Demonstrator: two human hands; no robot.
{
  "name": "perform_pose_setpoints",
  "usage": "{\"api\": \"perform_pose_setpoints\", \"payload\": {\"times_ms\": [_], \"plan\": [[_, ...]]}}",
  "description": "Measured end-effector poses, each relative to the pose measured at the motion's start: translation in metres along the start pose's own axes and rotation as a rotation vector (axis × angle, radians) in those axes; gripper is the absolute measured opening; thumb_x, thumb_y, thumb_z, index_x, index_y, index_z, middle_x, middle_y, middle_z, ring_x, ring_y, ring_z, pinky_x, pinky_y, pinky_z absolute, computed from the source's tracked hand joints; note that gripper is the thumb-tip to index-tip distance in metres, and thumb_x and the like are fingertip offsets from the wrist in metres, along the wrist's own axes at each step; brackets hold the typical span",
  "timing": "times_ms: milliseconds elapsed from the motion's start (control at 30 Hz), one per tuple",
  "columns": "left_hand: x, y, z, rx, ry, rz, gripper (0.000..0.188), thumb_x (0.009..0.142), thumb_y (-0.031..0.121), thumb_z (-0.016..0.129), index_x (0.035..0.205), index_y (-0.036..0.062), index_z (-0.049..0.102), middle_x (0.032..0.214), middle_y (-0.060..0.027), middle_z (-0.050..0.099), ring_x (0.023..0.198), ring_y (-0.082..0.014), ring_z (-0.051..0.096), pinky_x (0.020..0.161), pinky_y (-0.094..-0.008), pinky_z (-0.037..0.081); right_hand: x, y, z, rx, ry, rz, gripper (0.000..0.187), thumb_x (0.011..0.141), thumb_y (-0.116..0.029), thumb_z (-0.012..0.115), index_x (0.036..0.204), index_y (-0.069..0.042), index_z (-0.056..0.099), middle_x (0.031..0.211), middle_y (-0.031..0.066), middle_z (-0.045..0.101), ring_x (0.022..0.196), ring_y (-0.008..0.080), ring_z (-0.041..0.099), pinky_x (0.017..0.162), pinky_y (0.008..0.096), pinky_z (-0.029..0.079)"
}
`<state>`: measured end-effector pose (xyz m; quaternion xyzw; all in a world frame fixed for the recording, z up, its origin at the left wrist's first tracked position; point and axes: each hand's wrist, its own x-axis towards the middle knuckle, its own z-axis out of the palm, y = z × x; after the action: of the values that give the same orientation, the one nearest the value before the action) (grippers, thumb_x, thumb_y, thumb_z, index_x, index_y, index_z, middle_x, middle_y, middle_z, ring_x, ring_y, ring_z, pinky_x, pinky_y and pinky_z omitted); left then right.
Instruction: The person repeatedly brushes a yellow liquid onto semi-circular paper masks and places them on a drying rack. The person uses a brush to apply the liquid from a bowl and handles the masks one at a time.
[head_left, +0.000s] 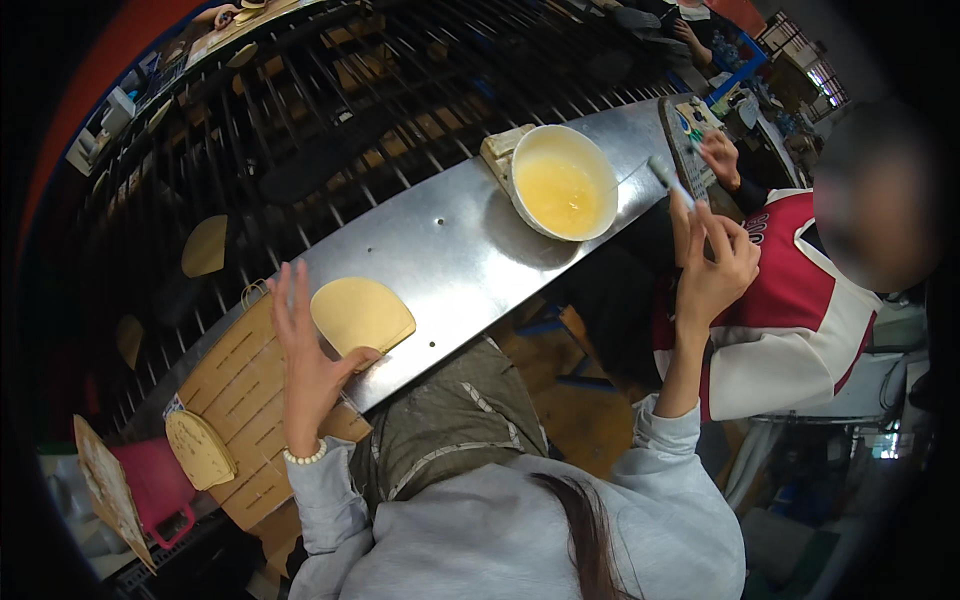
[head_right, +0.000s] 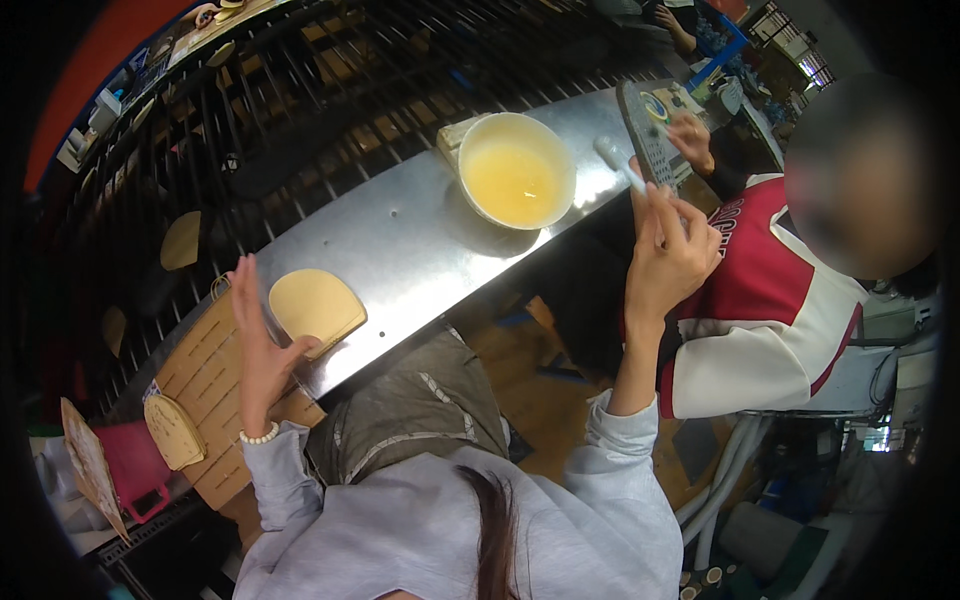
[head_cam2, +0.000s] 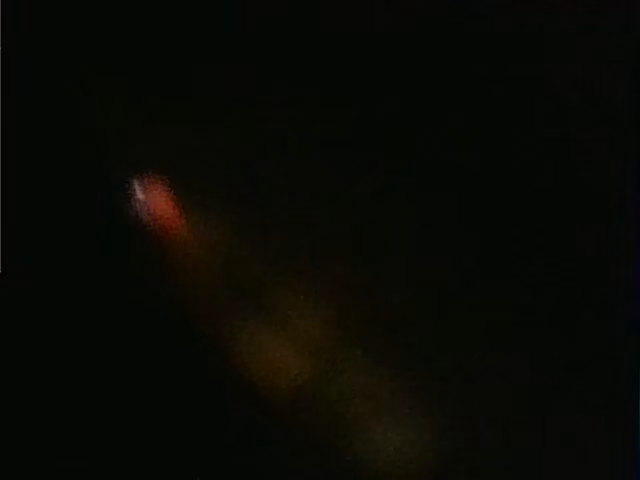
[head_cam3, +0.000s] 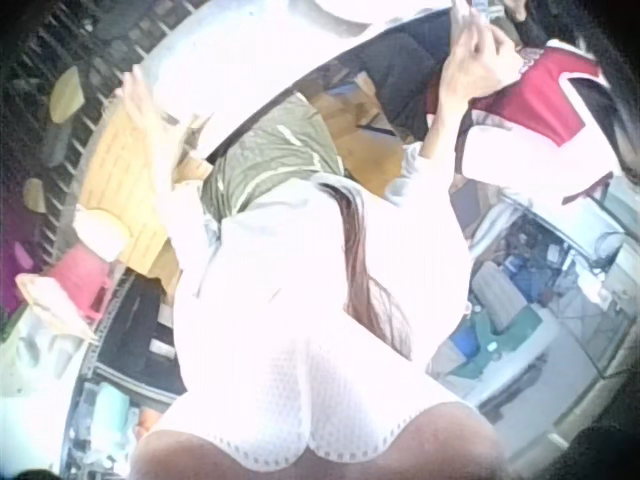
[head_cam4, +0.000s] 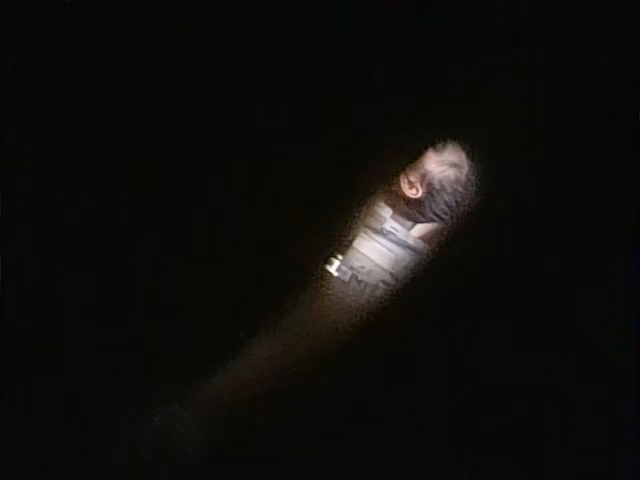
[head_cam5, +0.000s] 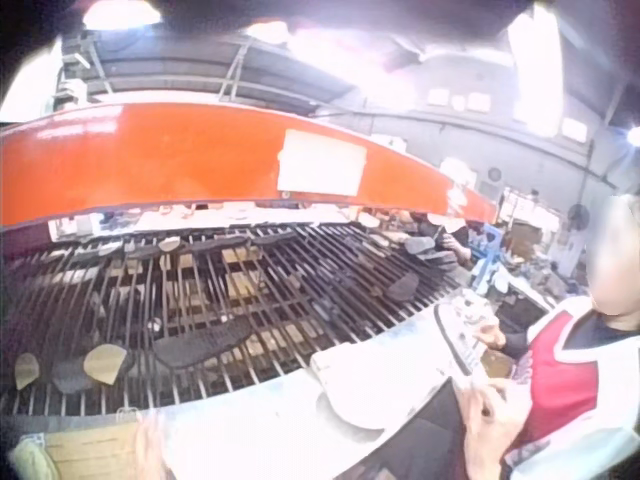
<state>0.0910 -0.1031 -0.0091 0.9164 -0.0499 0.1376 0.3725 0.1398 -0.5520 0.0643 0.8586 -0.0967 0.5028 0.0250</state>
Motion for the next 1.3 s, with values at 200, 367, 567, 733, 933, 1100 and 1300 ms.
{"api": "perform_pose_setpoints", "payload": {"times_ms": [200,367,567,733,933,1100,1300], "plan": [[-0.016,-0.001,-0.03,-0.143,0.292,-0.019,0.082,0.091,0.031,0.081,0.159,0.0077,0.041,0.161,-0.0166,0.044,0.156,-0.0362,0.032,0.127,-0.0487,0.025,0.004,-0.03,-0.001,0.703,-0.228,0.463,0.029,0.109,-0.021,0.063,0.126,-0.001,0.076,0.08,0.0028,0.071,0.068,0.0052,0.054,0.102,0.0382,0.052],[-0.054,-0.02,-0.052,-0.148,0.441,-0.142,0.023,0.103,0.016,0.068,0.119,-0.0021,0.069,0.133,-0.0151,0.066,0.137,-0.0319,0.057,0.117,-0.0437,0.039,0.0,-0.021,0.013,0.822,-0.321,0.452,0.038,0.112,-0.029,0.056,0.125,0.001,0.074,0.07,0.0001,0.066,0.075,0.0046,0.048,0.1,0.0308,0.031],[-0.085,-0.03,-0.047,-0.277,0.547,-0.257,0.028,0.11,0.016,0.056,0.106,-0.0059,0.073,0.118,-0.0138,0.071,0.121,-0.0279,0.066,0.109,-0.0387,0.045,0.0,-0.028,0.012,0.792,-0.474,0.259,0.027,0.106,-0.023,0.067,0.112,0.001,0.08,0.084,0.0059,0.074,0.112,0.0197,0.068,0.118,0.0407,0.032],[-0.076,-0.014,-0.047,-0.174,0.547,-0.256,0.046,0.115,0.026,0.041,0.111,-0.0075,0.073,0.119,-0.0138,0.072,0.115,-0.0262,0.066,0.105,-0.0359,0.046,-0.037,-0.122,-0.008,1.029,-0.77,-0.044,0.017,0.092,-0.008,0.079,0.108,-0.006,0.083,0.092,0.0087,0.078,0.086,0.0177,0.068,0.078,0.0303,0.051],[-0.1,-0.006,-0.049,-0.334,0.668,-0.283,0.041,0.116,0.025,0.041,0.124,-0.0049,0.067,0.118,-0.0149,0.072,0.113,-0.0238,0.066,0.106,-0.0362,0.046,-0.101,-0.208,0.022,0.926,-0.729,-0.636,0.02,0.087,-0.02,0.083,0.107,-0.02,0.086,0.086,-0.0034,0.069,0.079,0.0169,0.057,0.074,0.0354,0.036],[-0.117,-0.013,-0.053,-0.382,0.687,-0.266,0.037,0.116,0.025,0.043,0.13,-0.0033,0.063,0.117,-0.0157,0.071,0.111,-0.0224,0.067,0.104,-0.0359,0.047,-0.1,-0.244,0.053,0.937,-0.527,-0.595,0.021,0.085,-0.018,0.084,0.106,-0.023,0.086,0.087,-0.0055,0.067,0.083,0.0158,0.054,0.076,0.035,0.036],[-0.117,-0.024,-0.048,-0.429,0.753,-0.296,0.036,0.115,0.023,0.045,0.133,-0.0036,0.061,0.118,-0.0157,0.071,0.11,-0.022,0.067,0.103,-0.0358,0.049,-0.093,-0.211,0.032,1.122,-0.787,-0.784,0.027,0.082,-0.014,0.084,0.107,-0.025,0.086,0.086,-0.0052,0.069,0.078,0.0155,0.056,0.074,0.0354,0.038]]}}
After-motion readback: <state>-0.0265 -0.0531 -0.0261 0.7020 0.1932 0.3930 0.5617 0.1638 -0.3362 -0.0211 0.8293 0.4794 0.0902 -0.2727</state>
